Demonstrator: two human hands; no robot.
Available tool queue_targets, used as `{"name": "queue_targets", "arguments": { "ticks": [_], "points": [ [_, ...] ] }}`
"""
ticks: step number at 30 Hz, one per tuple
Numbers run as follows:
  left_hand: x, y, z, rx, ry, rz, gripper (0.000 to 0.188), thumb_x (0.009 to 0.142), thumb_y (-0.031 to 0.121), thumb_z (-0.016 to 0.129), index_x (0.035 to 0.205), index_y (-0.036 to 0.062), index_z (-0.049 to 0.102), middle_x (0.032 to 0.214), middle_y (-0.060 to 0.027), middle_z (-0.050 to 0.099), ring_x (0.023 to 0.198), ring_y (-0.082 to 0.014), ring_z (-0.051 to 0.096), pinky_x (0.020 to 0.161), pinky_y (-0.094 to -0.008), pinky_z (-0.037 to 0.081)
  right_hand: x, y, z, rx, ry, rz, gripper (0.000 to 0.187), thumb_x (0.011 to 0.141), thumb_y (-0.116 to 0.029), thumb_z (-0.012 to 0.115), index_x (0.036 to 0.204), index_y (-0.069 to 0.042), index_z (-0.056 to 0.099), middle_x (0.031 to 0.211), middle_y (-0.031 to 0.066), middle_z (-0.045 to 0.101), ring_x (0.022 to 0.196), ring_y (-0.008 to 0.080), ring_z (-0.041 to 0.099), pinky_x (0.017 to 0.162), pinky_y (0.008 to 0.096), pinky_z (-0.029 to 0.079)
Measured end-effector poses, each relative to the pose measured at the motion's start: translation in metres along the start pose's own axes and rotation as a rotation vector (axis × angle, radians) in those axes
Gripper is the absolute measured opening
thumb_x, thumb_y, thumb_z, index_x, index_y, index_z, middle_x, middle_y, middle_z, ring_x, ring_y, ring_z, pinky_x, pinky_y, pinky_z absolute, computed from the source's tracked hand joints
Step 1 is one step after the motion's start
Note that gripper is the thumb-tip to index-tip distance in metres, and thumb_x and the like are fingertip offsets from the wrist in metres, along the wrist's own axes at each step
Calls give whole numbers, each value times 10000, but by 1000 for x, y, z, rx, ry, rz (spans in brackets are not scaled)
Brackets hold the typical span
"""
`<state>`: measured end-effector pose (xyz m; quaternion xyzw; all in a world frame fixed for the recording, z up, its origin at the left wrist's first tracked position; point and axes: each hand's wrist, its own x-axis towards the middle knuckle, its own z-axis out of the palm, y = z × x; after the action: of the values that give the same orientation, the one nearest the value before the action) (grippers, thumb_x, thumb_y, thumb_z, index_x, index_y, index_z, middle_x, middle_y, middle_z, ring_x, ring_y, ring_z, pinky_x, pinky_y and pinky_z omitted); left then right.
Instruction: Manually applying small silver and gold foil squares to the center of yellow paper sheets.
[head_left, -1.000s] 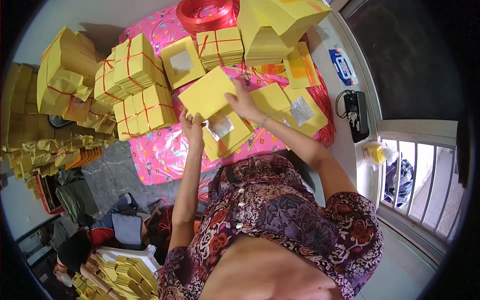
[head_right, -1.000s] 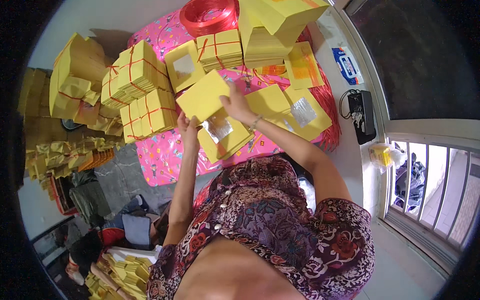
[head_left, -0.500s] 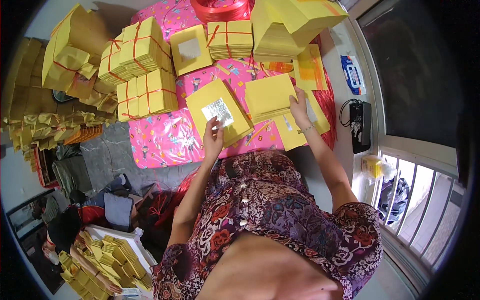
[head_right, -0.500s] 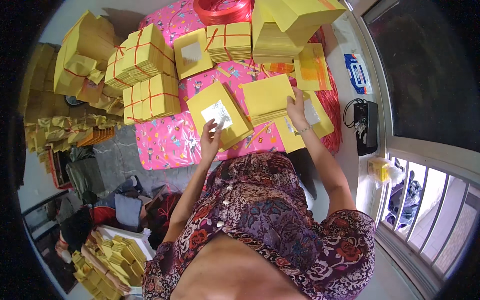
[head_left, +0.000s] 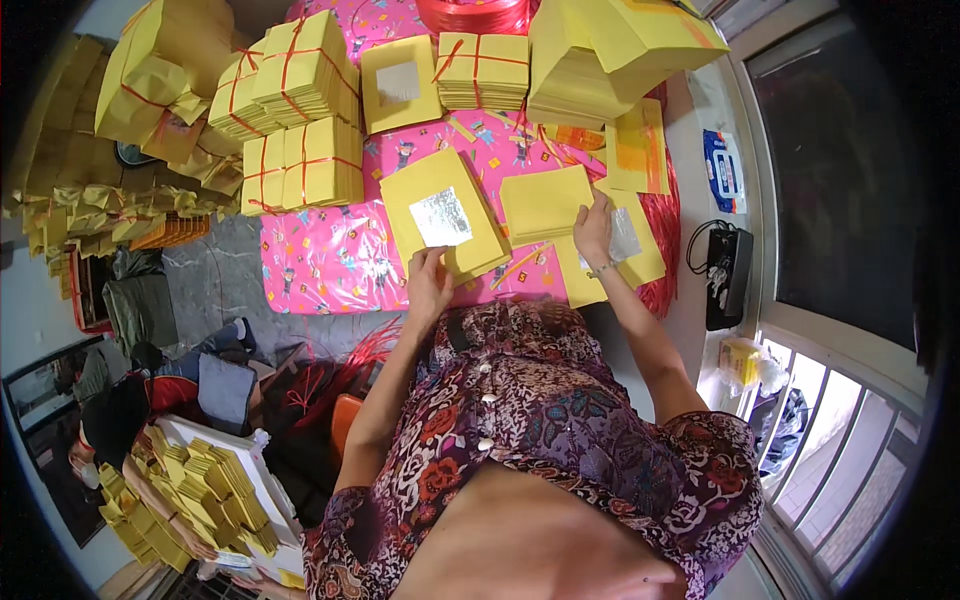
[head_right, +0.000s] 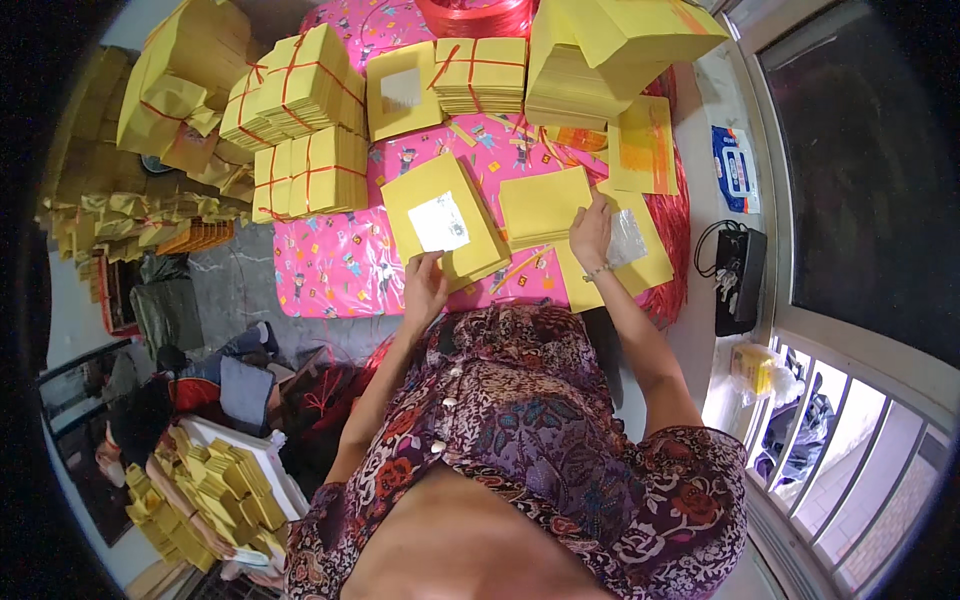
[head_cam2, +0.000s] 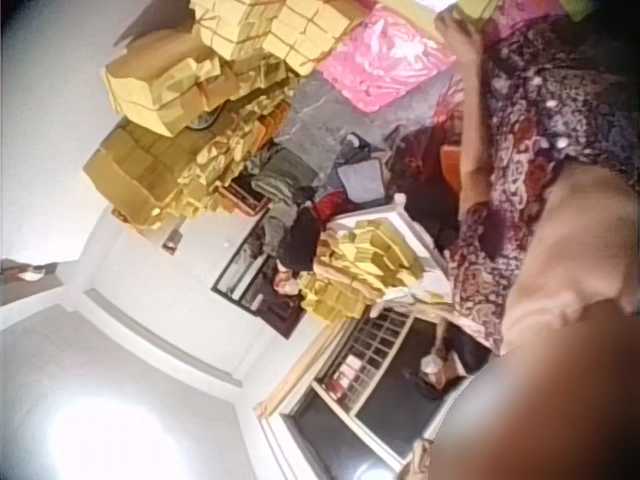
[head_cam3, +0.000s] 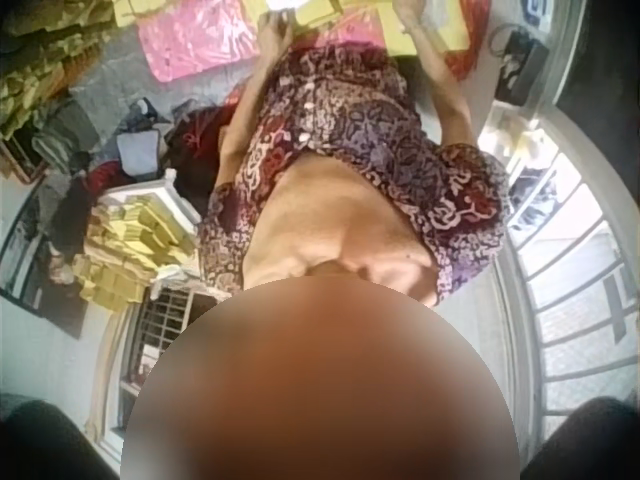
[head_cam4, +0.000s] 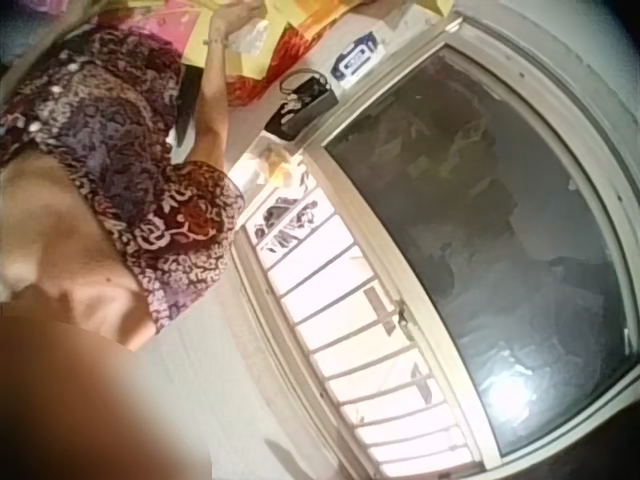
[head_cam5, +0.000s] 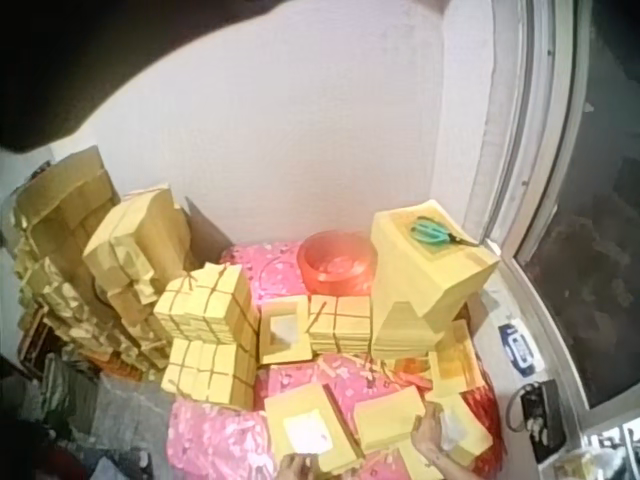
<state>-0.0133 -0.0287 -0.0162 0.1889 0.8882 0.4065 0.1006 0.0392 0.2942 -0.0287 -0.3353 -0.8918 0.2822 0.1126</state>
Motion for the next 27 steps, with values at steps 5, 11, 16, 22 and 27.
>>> {"name": "queue_targets", "arguments": {
  "ticks": [5, 11, 16, 22, 27],
  "points": [
    [-1, -4, 1, 66, -7, 48, 484, 729, 23, 677, 1199, 69, 572, 1150, -181, 545, 1052, -358, 519, 900, -426, 466, -6, -3, -2, -263, 39, -117, 492, 851, -71, 573, 1323, -37, 439, 1175, 201, 497, 1123, 378, 457, 932, 487, 386],
    [-4, -8, -1, 63, -14, 97, 572, 685, 39, 736, 1226, 80, 554, 1143, -161, 538, 1061, -344, 508, 904, -414, 450, 6, -15, -17, -259, 65, -317, 394, 835, -65, 593, 1227, -97, 554, 1188, 132, 490, 1144, 330, 428, 926, 479, 363],
    [-8, -10, -10, 86, -16, 106, 586, 672, 65, 763, 1213, 65, 539, 1160, -164, 522, 1077, -360, 490, 933, -444, 425, 12, -63, -34, -60, 44, -486, 280, 847, -59, 576, 1121, -99, 615, 1134, 110, 539, 1111, 321, 472, 943, 455, 367],
    [-7, -9, -17, 185, -11, 99, 609, 657, 109, 792, 1213, 95, 544, 1164, -152, 527, 1096, -348, 484, 933, -444, 419, -19, -108, 2, -118, -588, -918, 235, 794, -84, 652, 1025, -83, 607, 1082, 91, 569, 1027, 277, 540, 864, 413, 441],
    [-10, -13, -18, 172, -20, 93, 603, 662, 84, 768, 1217, 69, 533, 1182, -156, 520, 1099, -357, 474, 955, -448, 408, -48, -109, 47, -265, -585, -1082, 291, 724, -102, 682, 997, -72, 582, 973, 81, 557, 949, 253, 552, 805, 397, 451]
  ]
}}
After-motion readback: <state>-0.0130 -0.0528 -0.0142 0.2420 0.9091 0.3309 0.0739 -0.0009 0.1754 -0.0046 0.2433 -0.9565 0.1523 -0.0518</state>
